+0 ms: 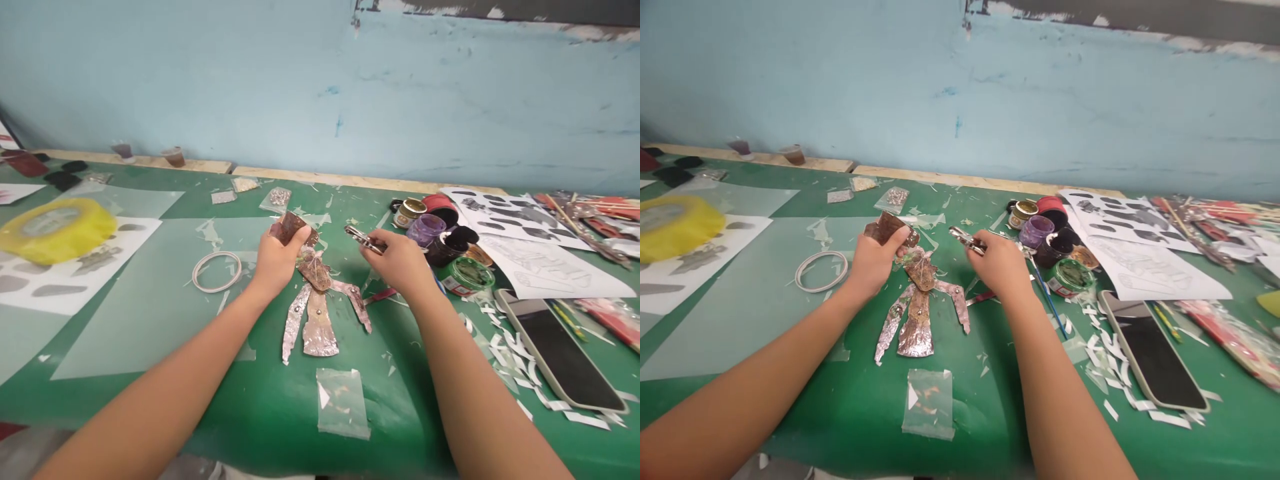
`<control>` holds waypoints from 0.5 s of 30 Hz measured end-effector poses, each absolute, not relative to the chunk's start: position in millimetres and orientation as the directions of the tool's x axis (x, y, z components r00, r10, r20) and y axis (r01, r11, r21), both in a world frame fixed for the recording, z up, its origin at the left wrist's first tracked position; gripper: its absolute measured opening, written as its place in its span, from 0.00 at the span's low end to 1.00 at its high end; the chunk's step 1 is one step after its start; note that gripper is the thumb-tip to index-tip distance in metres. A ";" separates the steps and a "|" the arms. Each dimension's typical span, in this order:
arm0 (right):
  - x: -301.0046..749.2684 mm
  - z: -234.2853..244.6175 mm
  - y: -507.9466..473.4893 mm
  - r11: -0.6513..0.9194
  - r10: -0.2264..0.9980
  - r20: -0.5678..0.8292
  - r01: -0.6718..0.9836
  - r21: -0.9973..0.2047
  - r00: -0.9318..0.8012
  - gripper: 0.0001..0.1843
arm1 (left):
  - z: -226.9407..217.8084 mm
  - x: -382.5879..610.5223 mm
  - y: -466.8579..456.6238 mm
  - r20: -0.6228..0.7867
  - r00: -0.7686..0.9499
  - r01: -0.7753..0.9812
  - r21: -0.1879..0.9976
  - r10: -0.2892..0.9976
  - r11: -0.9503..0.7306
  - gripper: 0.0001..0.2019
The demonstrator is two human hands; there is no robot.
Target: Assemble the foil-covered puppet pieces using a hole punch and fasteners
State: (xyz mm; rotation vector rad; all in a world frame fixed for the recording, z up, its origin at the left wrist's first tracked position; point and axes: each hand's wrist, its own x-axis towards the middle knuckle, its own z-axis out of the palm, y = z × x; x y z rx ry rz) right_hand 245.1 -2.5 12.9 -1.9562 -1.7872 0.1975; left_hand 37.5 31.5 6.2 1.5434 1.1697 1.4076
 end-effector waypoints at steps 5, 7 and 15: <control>258.4 -3.9 8.3 -0.166 0.972 0.121 0.955 -0.245 0.200 0.12 | 3.0 38.0 33.4 0.299 -0.011 0.111 0.949 0.954 -0.296 0.19; 259.6 -8.0 12.3 -0.153 0.970 0.148 0.957 -0.247 0.194 0.15 | 3.3 38.5 32.5 0.299 -0.006 0.099 0.950 0.954 -0.297 0.18; 254.8 43.8 -48.5 0.251 0.534 0.741 0.760 -0.599 0.407 0.23 | 6.8 37.4 33.6 0.317 -0.015 0.068 0.947 0.948 -0.315 0.15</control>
